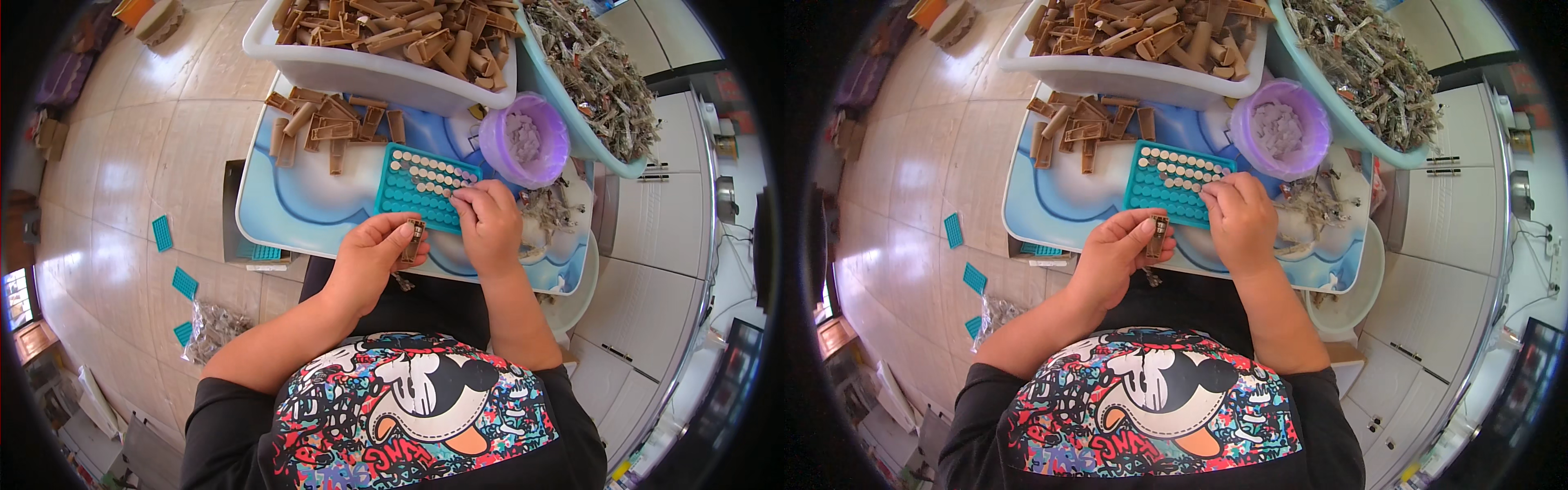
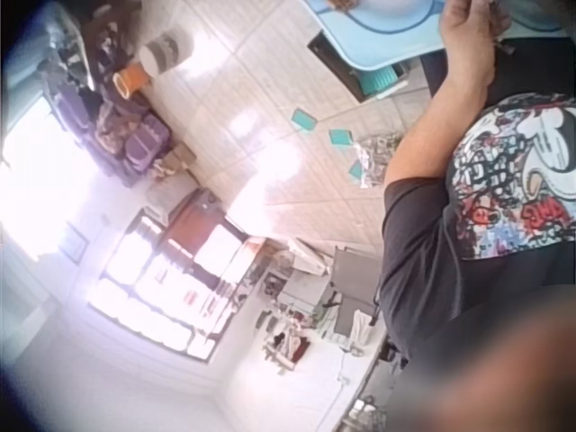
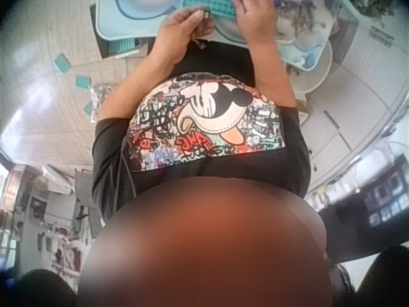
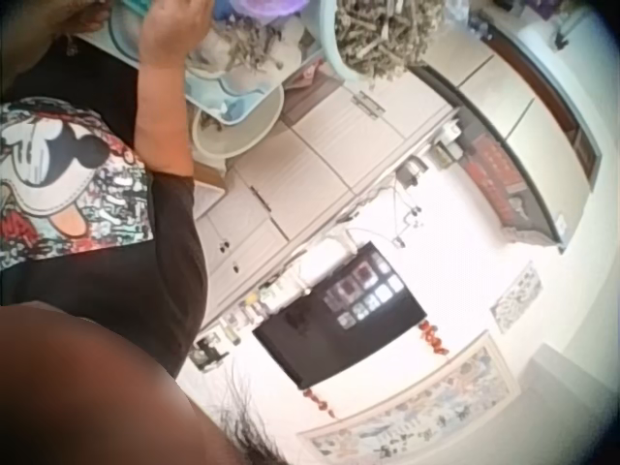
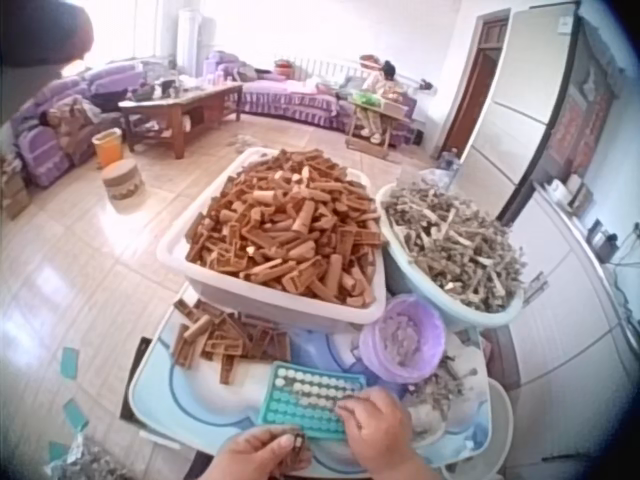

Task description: The person is assembling small rectangular cardboard tubes by inserting small plastic components into them.

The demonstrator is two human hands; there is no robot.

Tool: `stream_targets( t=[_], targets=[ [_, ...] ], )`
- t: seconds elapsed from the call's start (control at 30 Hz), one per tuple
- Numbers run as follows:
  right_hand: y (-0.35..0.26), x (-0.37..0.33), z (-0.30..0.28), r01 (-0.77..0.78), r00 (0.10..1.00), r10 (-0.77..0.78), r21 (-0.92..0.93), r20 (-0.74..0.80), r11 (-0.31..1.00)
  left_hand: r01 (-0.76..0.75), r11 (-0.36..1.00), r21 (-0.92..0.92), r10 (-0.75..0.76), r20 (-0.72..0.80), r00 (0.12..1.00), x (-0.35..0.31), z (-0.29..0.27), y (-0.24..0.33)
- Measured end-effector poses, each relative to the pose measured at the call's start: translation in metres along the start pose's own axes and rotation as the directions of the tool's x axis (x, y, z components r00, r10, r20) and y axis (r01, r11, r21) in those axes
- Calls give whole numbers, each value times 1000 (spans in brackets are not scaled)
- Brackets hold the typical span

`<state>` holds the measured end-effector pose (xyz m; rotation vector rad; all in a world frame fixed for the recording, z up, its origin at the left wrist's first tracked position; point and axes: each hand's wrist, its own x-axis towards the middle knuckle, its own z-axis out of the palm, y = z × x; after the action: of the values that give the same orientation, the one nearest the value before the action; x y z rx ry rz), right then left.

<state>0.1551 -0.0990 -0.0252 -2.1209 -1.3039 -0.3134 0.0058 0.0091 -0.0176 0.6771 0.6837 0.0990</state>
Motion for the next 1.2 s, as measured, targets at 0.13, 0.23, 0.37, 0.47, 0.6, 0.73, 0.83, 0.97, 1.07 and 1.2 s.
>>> stream_targets(
  t=[0.13, 0.23, 0.37, 0.47, 0.6, 0.73, 0.83, 0.97, 1.07, 1.2],
  targets=[
    [-20, -2, -8, -60, 998, 61, 207, 3, 976, -4, 1000, -14, 4, 18, 1000, 0, -3, -2],
    [-31, -5, -5, -30, 1000, 30, 302, 4, 953, -2, 1000, -28, 3, 27, 1000, 1, -3, -2],
    [-36, -7, -4, 15, 999, -23, 299, 22, 954, -6, 1000, -22, 7, 20, 1000, 0, -2, -1],
    [-35, -8, -2, 22, 998, -39, 310, 48, 951, -1, 1000, 1, 1, 27, 1000, 0, -2, -1],
    [-38, -10, 1, 2, 996, -35, 350, 87, 937, -10, 1000, -22, 11, 25, 1000, 0, -3, -3],
    [-40, -11, 2, -18, 996, -17, 374, 89, 927, -25, 1000, -9, 25, -1, 1000, -1, 1, -3],
    [-41, -13, 3, 19, 996, -48, 322, 80, 947, -34, 999, -29, 33, -28, 999, -3, 2, -3],
    [-41, -9, -3, -43, 986, -24, 393, 164, 918, -38, 999, 12, 38, -6, 999, -3, -1, -3],
    [-37, 12, -8, -88, 986, 12, 454, 168, 887, -52, 998, 38, 52, -5, 999, -2, -5, -4],
    [-34, 58, 6, -143, 984, 107, 280, 141, 949, -38, 998, 47, 36, 41, 999, -3, -11, -6]
  ],
)
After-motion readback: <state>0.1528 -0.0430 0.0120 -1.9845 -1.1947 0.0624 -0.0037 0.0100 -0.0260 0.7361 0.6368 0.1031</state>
